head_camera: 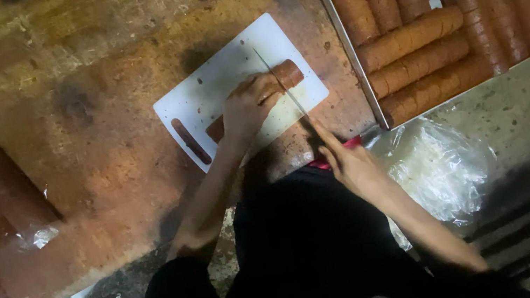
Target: Slicing long brown rolls on a cutting board and arranging the pieces in a metal tray
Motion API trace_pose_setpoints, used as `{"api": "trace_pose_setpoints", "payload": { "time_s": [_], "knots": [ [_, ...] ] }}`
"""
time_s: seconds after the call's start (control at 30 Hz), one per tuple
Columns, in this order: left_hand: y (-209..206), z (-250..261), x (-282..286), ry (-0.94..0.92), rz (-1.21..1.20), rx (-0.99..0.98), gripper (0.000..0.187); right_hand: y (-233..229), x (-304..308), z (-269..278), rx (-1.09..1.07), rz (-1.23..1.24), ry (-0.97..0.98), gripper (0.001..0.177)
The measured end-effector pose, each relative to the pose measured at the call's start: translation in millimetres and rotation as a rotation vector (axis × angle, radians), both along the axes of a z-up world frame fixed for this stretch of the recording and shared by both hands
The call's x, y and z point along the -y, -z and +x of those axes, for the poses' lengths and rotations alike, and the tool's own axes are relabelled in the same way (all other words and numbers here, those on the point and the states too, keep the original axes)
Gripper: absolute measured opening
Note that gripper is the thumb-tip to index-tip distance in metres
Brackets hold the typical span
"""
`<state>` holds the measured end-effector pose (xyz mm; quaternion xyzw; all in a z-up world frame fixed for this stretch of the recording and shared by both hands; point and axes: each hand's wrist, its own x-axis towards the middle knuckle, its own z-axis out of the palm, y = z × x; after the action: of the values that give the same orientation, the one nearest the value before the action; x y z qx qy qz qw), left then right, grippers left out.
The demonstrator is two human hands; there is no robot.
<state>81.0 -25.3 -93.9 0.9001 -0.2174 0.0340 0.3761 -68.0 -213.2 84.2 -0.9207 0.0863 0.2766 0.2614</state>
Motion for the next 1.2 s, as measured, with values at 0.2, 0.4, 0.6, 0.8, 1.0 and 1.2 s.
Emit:
{"api": "trace_pose_setpoints", "payload": {
  "time_s": [0.2,0.4,0.6,0.8,1.0,1.2],
  "knots": [
    [-29,1,-1,0.070,-0.047,-0.025,0.019,32,-27,72,0.182,0.098,-0.033,0.060],
    [-31,-9,5,0.067,-0.073,0.121,0.012,52,-12,38,0.214,0.101,-0.018,0.063],
    [-13,-11,6,-0.017,-0.039,0.214,0.029,45,11,-51,0.017,0.027,0.050,0.065],
    [-40,-28,-19,0.036,-0.007,0.151,0.039,17,24,-75,-0.088,-0.008,0.071,0.066],
    [-13,-29,-25,0.026,0.038,0.159,0.029,10,17,-60,-0.042,-0.039,0.053,0.062],
    [-39,-33,-6,-0.026,0.042,0.193,0.020,-4,-6,-38,0.040,-0.024,0.015,0.060]
  ]
}}
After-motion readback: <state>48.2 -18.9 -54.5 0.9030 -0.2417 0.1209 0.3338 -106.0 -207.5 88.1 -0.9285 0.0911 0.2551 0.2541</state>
